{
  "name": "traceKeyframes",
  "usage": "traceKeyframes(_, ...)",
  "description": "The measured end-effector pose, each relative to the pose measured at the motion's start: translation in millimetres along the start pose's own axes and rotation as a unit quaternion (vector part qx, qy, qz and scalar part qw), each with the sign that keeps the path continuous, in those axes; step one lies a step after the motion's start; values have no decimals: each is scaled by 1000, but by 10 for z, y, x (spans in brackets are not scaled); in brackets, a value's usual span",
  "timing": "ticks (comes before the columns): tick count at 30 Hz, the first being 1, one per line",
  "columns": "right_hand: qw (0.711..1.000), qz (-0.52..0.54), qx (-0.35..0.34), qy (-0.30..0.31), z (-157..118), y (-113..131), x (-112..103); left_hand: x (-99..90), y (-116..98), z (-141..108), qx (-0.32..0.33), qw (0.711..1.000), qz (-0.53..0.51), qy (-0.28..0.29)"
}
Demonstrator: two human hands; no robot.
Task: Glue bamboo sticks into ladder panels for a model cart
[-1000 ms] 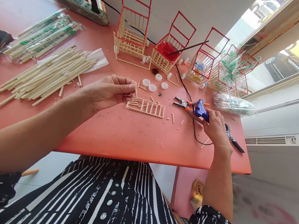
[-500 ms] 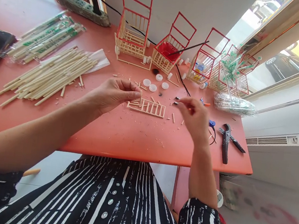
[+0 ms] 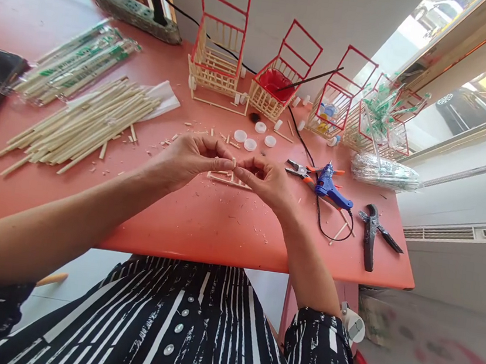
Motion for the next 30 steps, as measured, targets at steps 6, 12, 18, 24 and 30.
traceKeyframes(6, 998, 49, -24, -36, -16, -13, -46, -31, 11, 10, -5, 995, 95, 15)
traceKeyframes(12, 992, 56, -39, -103, -28, -82, -223, -326, -170, 83, 84, 945, 309, -64)
traceKeyframes(18, 991, 36, -37, -121, -21, -134, -226, -337, 0, 121, 107, 873, 475, -31)
traceKeyframes(24, 989, 24, -40, -141, -33, -153, -232, -324, 75, 107, 77, 866, 491, -54)
traceKeyframes(30, 986, 11, -48, -161, -56, -128, -254, -394, 70, 130, 26, 871, 483, -82)
Point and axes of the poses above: each hand's wrist, its own z-axis towards the middle knuckle, its own x-axis out of the palm, y = z × x, the point moved 8 cm from there along z, towards the middle knuckle, and after that the axes turned 6 degrees about -z, right-handed, at the moved point
